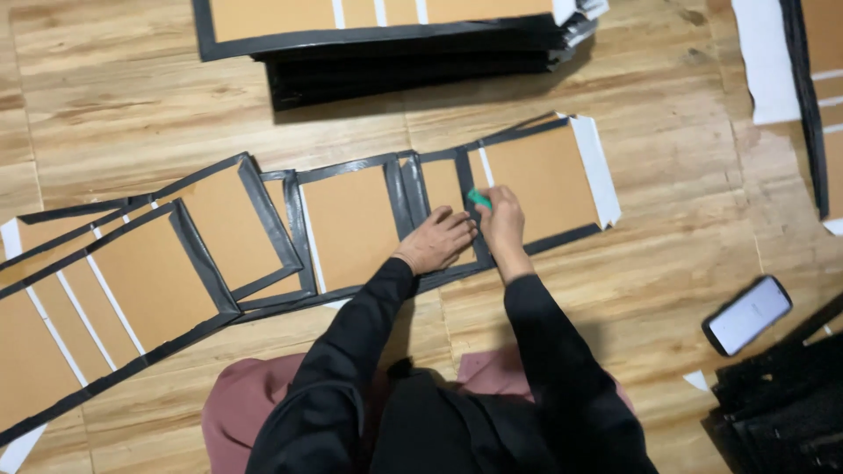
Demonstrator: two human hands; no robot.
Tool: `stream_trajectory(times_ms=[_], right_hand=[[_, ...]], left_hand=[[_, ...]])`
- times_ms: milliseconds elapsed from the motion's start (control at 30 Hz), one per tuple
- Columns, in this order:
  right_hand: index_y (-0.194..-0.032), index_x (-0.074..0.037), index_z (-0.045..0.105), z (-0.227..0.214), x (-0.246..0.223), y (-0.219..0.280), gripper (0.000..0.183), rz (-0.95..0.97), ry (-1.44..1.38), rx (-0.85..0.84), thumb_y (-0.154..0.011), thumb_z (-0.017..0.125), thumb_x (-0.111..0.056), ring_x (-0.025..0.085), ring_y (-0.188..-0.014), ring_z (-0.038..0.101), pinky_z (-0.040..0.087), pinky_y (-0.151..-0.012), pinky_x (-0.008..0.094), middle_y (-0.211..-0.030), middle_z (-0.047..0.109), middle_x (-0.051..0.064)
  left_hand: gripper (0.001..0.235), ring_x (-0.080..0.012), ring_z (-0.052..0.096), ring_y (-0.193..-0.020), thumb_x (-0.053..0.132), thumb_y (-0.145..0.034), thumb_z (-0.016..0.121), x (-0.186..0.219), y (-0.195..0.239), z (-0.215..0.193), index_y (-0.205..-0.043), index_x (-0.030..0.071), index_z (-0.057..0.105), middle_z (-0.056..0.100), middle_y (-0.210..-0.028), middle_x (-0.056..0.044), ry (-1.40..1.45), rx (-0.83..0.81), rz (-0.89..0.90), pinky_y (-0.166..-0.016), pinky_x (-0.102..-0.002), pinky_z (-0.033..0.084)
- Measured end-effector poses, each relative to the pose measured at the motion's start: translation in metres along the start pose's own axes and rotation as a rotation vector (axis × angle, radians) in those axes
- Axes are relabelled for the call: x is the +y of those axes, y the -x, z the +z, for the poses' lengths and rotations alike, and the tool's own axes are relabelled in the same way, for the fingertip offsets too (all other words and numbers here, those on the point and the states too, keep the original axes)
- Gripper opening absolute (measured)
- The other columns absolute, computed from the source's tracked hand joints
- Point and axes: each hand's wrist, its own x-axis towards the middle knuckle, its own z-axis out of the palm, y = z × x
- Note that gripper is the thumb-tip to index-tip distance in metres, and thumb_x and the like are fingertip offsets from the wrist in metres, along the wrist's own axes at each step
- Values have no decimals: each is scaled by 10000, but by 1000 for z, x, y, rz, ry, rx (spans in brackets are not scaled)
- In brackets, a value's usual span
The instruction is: A person sitting on the floor processes cardboard sheets by using a green tool to press along the edges before stacking them.
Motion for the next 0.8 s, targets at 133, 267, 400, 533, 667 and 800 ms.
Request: stream_trajectory(times_ms=[133, 267, 400, 533, 667, 800], right_hand=[[-919, -81, 615, 25, -9, -57, 240, -74, 125, -47, -700, 709, -68, 324, -893, 560, 470, -777, 452, -845, 562, 100], [-907, -162, 607, 49, 13, -99, 242, -123, 184, -115, -699, 731, -149, 262, -918, 560, 485, -796, 415, -851, 550, 23], [-962, -192, 599, 15, 3, -53, 250, -141, 211, -175, -736, 701, -158, 247, -939, 557, 480, -808, 417, -881, 556, 6], [-938, -150, 579, -16, 3, 24, 196, -130, 205, -218, -763, 665, -171, 297, -882, 553, 480, -764, 446, -831, 537, 63], [-965, -181, 586, -24, 10, 78, 202, -66, 195, -255, -771, 643, -177, 243, -929, 564, 484, -792, 384, -875, 556, 16], [-962, -151, 584, -33, 1, 98, 206, -64, 189, -266, -767, 651, -154, 266, -945, 560, 478, -807, 411, -878, 566, 48]], left_hand=[[295, -235, 447, -1098, 331, -709, 543, 0, 2, -3, -924, 134, 497, 479, -1020, -53, 43, 45, -3, -948, -444, 321], [332, -236, 442, -1094, 315, -664, 608, -1, -1, -8, -919, 135, 496, 478, -992, -50, 25, 57, -11, -967, -436, 305], [320, -236, 409, -1120, 290, -671, 620, -4, -2, -9, -911, 139, 473, 453, -1022, -48, 29, 64, -21, -988, -441, 288], [350, -300, 247, -1291, 261, -689, 601, -4, -4, -21, -967, 110, 453, 300, -1357, -90, 20, 30, -64, -1031, -502, 223], [623, -275, 221, -1337, 246, -676, 606, 4, -5, -20, -1261, 181, 401, 239, -1450, -51, -5, -30, -133, -1072, -543, 155], [643, -253, 252, -1324, 222, -792, 555, 9, -7, -13, -1376, 250, 287, 285, -1437, 0, -49, -53, -71, -1066, -533, 164]])
